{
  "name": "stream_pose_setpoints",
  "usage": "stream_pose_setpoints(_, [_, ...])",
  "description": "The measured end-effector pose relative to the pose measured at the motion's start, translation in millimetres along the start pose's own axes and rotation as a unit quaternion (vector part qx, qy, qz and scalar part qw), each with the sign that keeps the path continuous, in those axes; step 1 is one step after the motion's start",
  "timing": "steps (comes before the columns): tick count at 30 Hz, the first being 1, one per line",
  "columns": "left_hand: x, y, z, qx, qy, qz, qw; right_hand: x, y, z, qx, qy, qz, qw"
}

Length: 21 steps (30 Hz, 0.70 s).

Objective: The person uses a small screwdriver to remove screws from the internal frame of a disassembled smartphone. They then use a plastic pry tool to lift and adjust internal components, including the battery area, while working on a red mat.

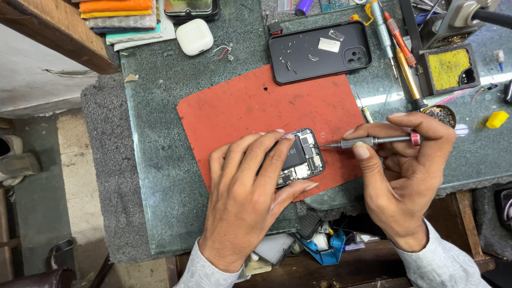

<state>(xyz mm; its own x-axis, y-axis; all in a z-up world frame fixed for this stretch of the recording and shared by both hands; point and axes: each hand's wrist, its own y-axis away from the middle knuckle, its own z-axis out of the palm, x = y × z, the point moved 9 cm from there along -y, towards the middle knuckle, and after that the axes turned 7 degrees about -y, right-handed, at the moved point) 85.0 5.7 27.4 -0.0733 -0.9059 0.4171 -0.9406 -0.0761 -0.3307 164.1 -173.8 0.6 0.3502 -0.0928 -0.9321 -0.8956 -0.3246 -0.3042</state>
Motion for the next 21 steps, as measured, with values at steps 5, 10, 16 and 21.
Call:
stream_pose_setpoints(5, [-1, 2, 4, 0.006, 0.001, -0.003, 1.0, 1, 0, 0, -0.002, -0.005, 0.001, 1.0])
stream_pose_setpoints(10, [-2, 3, 5, 0.011, -0.001, -0.003, 1.0, 1, -1, 0, 0.004, -0.02, 0.008, 1.0])
stream_pose_setpoints(16, [-1, 2, 4, 0.013, -0.005, -0.006, 1.0, 1, -2, 1, -0.006, -0.041, 0.004, 0.999])
stream_pose_setpoints(21, [2, -7, -4, 0.012, 0.021, -0.003, 1.0, -1, -2, 3, -0.011, -0.044, -0.005, 0.999])
